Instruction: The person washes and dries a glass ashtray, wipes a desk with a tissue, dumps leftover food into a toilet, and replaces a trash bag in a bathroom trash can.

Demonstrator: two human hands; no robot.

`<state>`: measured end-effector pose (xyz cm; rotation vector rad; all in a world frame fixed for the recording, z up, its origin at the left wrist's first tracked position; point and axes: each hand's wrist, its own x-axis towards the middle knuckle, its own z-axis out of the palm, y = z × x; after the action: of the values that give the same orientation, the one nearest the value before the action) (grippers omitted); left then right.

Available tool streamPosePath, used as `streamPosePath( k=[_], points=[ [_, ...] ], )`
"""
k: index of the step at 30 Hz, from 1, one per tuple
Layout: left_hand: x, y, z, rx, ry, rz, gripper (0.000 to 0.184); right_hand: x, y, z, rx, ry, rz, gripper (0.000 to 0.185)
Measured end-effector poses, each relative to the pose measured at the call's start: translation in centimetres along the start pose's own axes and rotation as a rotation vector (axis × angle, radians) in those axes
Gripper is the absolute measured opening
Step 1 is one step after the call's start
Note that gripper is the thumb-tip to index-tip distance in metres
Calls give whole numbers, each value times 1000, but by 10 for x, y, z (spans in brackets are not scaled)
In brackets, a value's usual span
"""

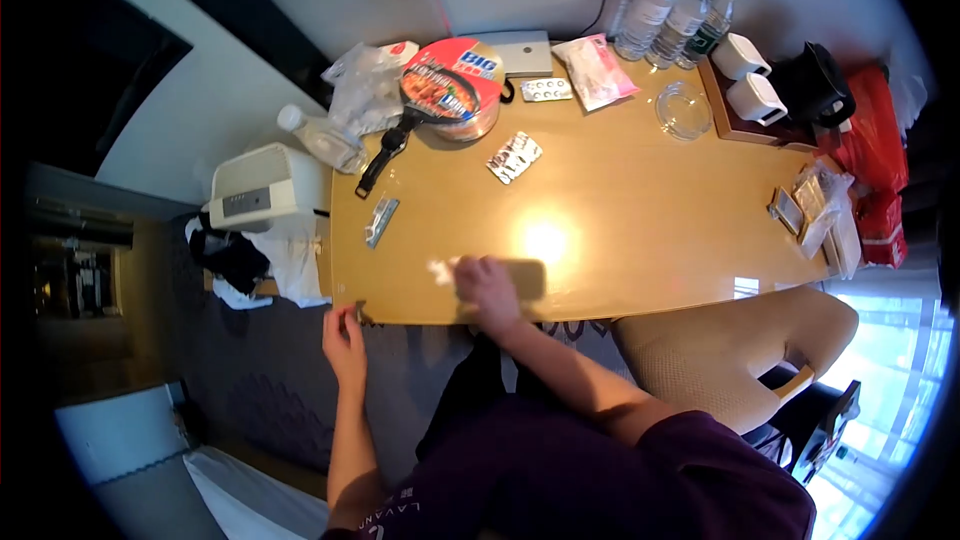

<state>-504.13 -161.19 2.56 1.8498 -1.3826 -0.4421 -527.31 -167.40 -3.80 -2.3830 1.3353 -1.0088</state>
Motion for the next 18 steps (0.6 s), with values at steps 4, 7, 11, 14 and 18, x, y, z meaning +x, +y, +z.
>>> streamPosePath(
  k=[4,7,11,14,18],
  points=[
    [38,-27,27,47,-14,73,17,-1,-6,-10,293,-210,-31,25],
    [57,-1,44,75,-111,193,23,-9,65,-73,182,12,379,16],
    [66,9,72,127,-126,374,22,-50,187,-187,-530,331,591,18],
    [68,17,85,110,-171,418,22,-78,189,-182,-761,329,630,17],
    [72,16,86,16,-210,431,21,-69,59,-60,-484,191,627,13]
  ],
)
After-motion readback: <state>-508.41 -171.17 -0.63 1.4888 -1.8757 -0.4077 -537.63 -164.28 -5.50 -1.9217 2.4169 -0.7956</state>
